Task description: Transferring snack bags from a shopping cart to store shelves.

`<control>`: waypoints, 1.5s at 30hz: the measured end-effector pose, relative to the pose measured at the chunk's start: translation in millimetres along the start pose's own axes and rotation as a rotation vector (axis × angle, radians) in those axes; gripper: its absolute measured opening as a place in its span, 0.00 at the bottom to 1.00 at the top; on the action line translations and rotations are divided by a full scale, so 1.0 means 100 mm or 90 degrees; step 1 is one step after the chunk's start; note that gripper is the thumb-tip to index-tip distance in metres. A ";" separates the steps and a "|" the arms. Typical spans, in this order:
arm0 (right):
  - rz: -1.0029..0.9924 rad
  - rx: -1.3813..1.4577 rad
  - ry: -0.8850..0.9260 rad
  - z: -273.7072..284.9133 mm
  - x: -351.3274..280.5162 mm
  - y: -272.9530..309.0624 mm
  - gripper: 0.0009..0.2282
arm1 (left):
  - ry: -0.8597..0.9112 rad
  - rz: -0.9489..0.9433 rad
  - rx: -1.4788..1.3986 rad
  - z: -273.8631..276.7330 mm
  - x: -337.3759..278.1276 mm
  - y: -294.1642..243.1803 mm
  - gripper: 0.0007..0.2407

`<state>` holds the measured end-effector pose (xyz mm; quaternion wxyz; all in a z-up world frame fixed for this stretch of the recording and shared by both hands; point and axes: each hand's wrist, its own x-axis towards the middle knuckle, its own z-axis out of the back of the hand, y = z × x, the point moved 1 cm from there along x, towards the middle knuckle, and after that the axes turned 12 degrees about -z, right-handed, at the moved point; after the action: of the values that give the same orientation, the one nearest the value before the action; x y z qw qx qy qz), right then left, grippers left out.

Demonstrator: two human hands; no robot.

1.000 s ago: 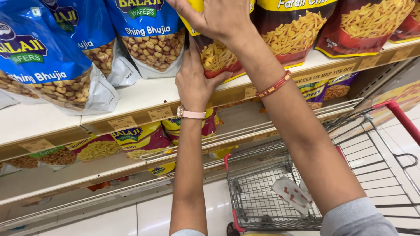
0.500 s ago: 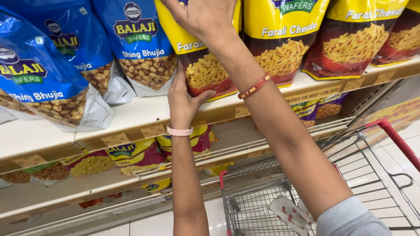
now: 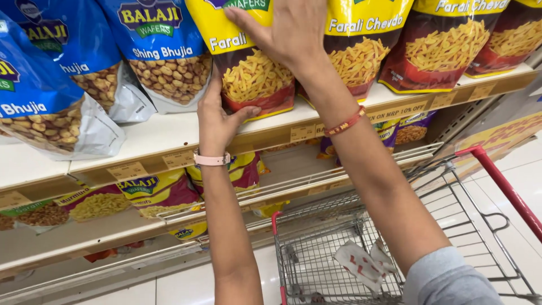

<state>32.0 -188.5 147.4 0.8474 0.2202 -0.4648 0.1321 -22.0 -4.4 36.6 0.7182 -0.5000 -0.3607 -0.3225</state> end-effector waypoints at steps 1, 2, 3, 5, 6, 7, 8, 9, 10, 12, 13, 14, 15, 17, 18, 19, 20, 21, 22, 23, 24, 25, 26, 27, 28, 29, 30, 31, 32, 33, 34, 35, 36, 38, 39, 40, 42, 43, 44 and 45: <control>0.013 -0.021 -0.002 -0.03 -0.10 -0.10 0.30 | 0.002 -0.027 0.021 0.01 -0.01 0.01 0.46; 0.011 -0.021 0.000 0.01 -0.19 -0.15 0.30 | 0.004 -0.025 0.021 0.01 -0.01 0.02 0.46; 0.082 -0.068 -0.078 0.06 -0.29 -0.19 0.30 | 0.015 -0.019 0.026 0.02 -0.02 0.02 0.46; 0.157 -0.115 -0.156 0.12 -0.38 -0.28 0.30 | 0.023 -0.014 0.030 0.03 0.01 0.05 0.46; 0.166 -0.134 -0.144 0.13 -0.41 -0.34 0.31 | 0.033 -0.026 0.041 0.03 -0.01 0.08 0.46; 0.176 -0.153 -0.133 0.13 -0.44 -0.39 0.33 | 0.043 -0.039 0.052 0.03 -0.02 0.10 0.46; 0.171 -0.155 -0.129 0.12 -0.46 -0.44 0.33 | 0.048 -0.035 0.049 0.03 -0.03 0.10 0.46; 0.161 -0.136 -0.077 0.09 -0.49 -0.49 0.33 | 0.046 -0.047 0.044 0.04 -0.03 0.11 0.45; 0.151 -0.119 -0.026 0.07 -0.51 -0.55 0.34 | 0.043 -0.059 0.035 0.03 -0.04 0.12 0.45; 0.180 -0.150 -0.052 0.14 -0.64 -0.58 0.33 | 0.059 -0.031 0.021 0.04 -0.04 0.10 0.44; 0.215 -0.177 -0.081 0.18 -0.69 -0.59 0.32 | 0.071 -0.006 0.013 0.05 -0.03 0.09 0.43; 0.215 -0.178 -0.081 0.19 -0.69 -0.62 0.32 | 0.071 -0.007 0.013 0.04 -0.03 0.11 0.43; 0.240 -0.204 -0.117 0.21 -0.69 -0.64 0.32 | 0.073 -0.028 -0.021 0.03 -0.02 0.13 0.43; 0.260 -0.223 -0.143 0.17 -0.75 -0.73 0.32 | 0.079 -0.037 -0.051 0.00 -0.03 0.16 0.42; 0.235 -0.198 -0.100 0.13 -0.76 -0.80 0.32 | 0.082 -0.028 -0.054 -0.02 -0.03 0.18 0.44; 0.210 -0.174 -0.057 0.09 -0.79 -0.86 0.33 | 0.084 -0.020 -0.056 -0.04 -0.02 0.20 0.46; 0.213 -0.170 -0.054 0.10 -0.80 -0.83 0.33 | 0.081 -0.015 -0.054 -0.05 -0.03 0.21 0.46; 0.162 -0.154 0.009 0.10 -0.82 -0.80 0.34 | 0.073 -0.034 -0.066 -0.05 -0.05 0.23 0.45; 0.110 -0.136 0.070 0.09 -0.83 -0.76 0.35 | 0.067 -0.053 -0.075 -0.04 -0.06 0.24 0.45; 0.112 -0.130 0.073 0.04 -0.90 -0.77 0.35 | 0.065 -0.050 -0.070 -0.04 -0.07 0.20 0.45; 0.110 -0.143 0.066 0.00 -0.96 -0.77 0.38 | 0.035 -0.095 0.017 -0.03 -0.07 0.15 0.47; 0.109 -0.156 0.059 -0.04 -1.01 -0.77 0.40 | 0.005 -0.140 0.105 -0.01 -0.06 0.10 0.50; 0.116 -0.149 0.057 -0.04 -1.00 -0.76 0.40 | 0.000 -0.140 0.113 -0.03 -0.08 0.13 0.50; 0.131 -0.166 0.044 -0.04 -1.00 -0.74 0.44 | -0.018 -0.123 0.131 -0.04 -0.09 0.16 0.49; 0.148 -0.179 0.032 -0.05 -1.01 -0.71 0.47 | -0.036 -0.103 0.151 -0.04 -0.12 0.20 0.49; 0.156 -0.169 0.032 0.02 -0.99 -0.65 0.47 | -0.042 -0.100 0.162 -0.08 -0.10 0.15 0.49; 0.119 -0.162 0.079 0.07 -0.97 -0.58 0.49 | -0.030 -0.086 0.217 -0.10 -0.10 0.11 0.50; 0.083 -0.155 0.126 0.12 -0.96 -0.50 0.51 | -0.019 -0.070 0.273 -0.11 -0.09 0.06 0.51; 0.094 -0.143 0.127 0.14 -0.97 -0.49 0.51 | -0.028 -0.066 0.287 -0.10 -0.09 0.06 0.51; 0.091 -0.149 0.134 0.15 -0.97 -0.48 0.51 | -0.026 -0.103 0.282 -0.09 -0.08 0.06 0.50; 0.089 -0.155 0.143 0.16 -0.98 -0.47 0.51 | -0.025 -0.139 0.278 -0.08 -0.09 0.05 0.49; 0.103 -0.142 0.146 0.14 -0.99 -0.52 0.51 | -0.034 -0.132 0.294 -0.09 -0.08 0.11 0.49; 0.119 -0.143 0.118 0.11 -1.01 -0.56 0.51 | -0.021 -0.140 0.273 -0.09 -0.08 0.18 0.47; 0.144 -0.131 0.092 0.07 -1.03 -0.58 0.51 | -0.013 -0.142 0.265 -0.08 -0.09 0.24 0.45; 0.144 -0.112 0.095 0.08 -1.03 -0.58 0.51 | -0.023 -0.137 0.238 -0.07 -0.09 0.24 0.45; 0.139 -0.096 0.096 0.10 -1.04 -0.59 0.50 | -0.028 -0.135 0.207 -0.08 -0.08 0.23 0.45; 0.144 -0.092 0.092 0.00 -1.05 -0.70 0.50 | -0.019 -0.119 0.260 -0.13 -0.12 0.27 0.44; 0.146 -0.098 0.088 -0.05 -1.06 -0.76 0.49 | -0.009 -0.106 0.303 -0.16 -0.14 0.30 0.43; 0.144 -0.095 0.091 -0.07 -1.08 -0.76 0.49 | -0.006 -0.103 0.305 -0.14 -0.16 0.31 0.43; 0.155 -0.107 0.075 -0.09 -1.10 -0.76 0.49 | -0.016 -0.095 0.269 -0.12 -0.17 0.33 0.42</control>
<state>12.2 -251.9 30.7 0.8662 0.0825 -0.4472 0.2072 -1.2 -4.5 3.6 0.7765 -0.3142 -0.4656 -0.2856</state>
